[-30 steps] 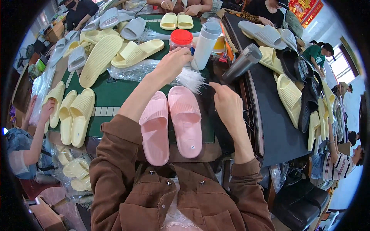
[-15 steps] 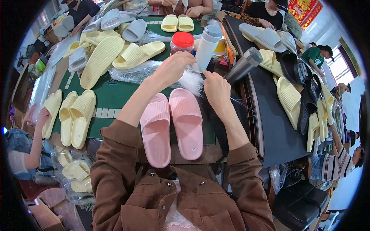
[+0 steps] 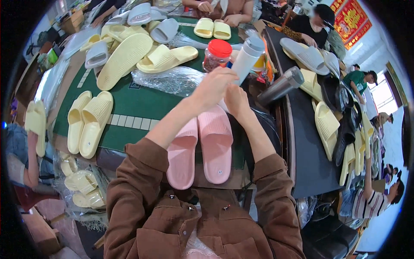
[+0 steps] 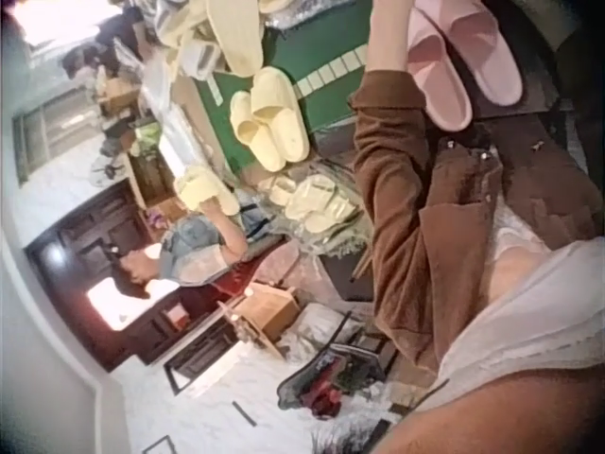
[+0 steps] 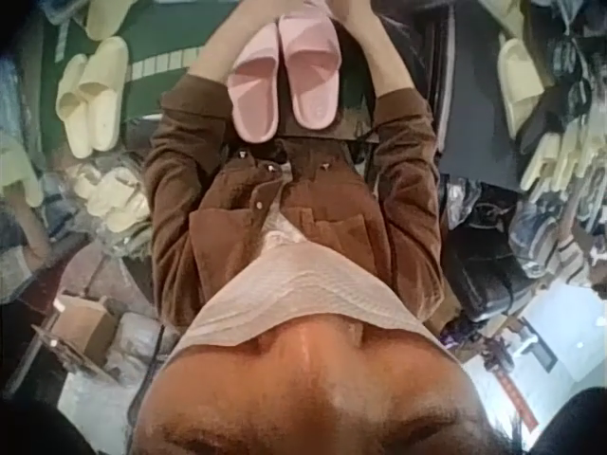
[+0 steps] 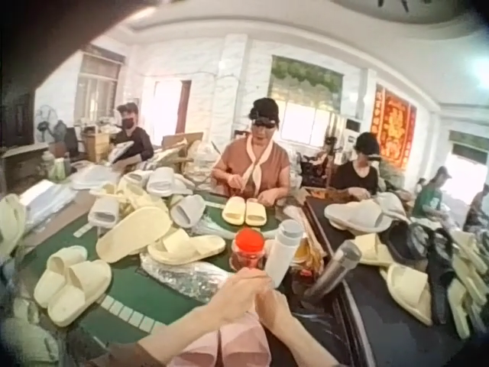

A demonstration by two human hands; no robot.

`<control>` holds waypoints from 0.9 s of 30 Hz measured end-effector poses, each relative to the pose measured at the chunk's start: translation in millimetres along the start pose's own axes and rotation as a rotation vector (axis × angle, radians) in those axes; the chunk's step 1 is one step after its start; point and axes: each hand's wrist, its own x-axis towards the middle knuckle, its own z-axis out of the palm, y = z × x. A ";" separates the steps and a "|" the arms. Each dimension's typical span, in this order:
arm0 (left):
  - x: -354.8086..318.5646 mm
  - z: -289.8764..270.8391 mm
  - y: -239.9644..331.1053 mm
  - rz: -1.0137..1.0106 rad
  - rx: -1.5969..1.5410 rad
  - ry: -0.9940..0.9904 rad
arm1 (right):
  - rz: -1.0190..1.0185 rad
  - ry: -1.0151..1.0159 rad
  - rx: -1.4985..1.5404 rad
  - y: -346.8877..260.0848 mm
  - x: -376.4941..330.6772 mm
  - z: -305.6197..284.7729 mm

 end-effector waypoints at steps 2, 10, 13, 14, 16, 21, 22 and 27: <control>-4.0 4.5 2.7 0.015 0.013 0.024 | 0.007 -0.191 -0.107 9.3 5.8 5.1; -4.1 4.4 22.4 -0.061 0.034 0.237 | -0.304 0.058 -0.350 2.8 13.6 26.4; -5.4 6.8 23.8 -0.057 0.042 0.250 | -0.375 0.047 -0.304 4.9 22.9 30.5; -7.6 10.8 21.6 -0.058 0.044 0.230 | -0.397 0.046 -0.290 9.8 16.5 24.5; -15.6 14.8 20.2 -0.057 0.056 0.208 | -0.441 0.046 -0.265 8.4 26.6 26.7; -11.7 34.4 27.5 -0.086 0.046 0.198 | -0.484 0.034 -0.215 40.1 21.6 15.9; -15.7 28.5 27.1 -0.120 0.082 0.191 | -0.510 0.032 -0.191 30.9 29.1 23.0; -14.6 86.6 7.8 -0.272 0.030 0.230 | -0.560 0.009 -0.110 41.4 13.7 27.7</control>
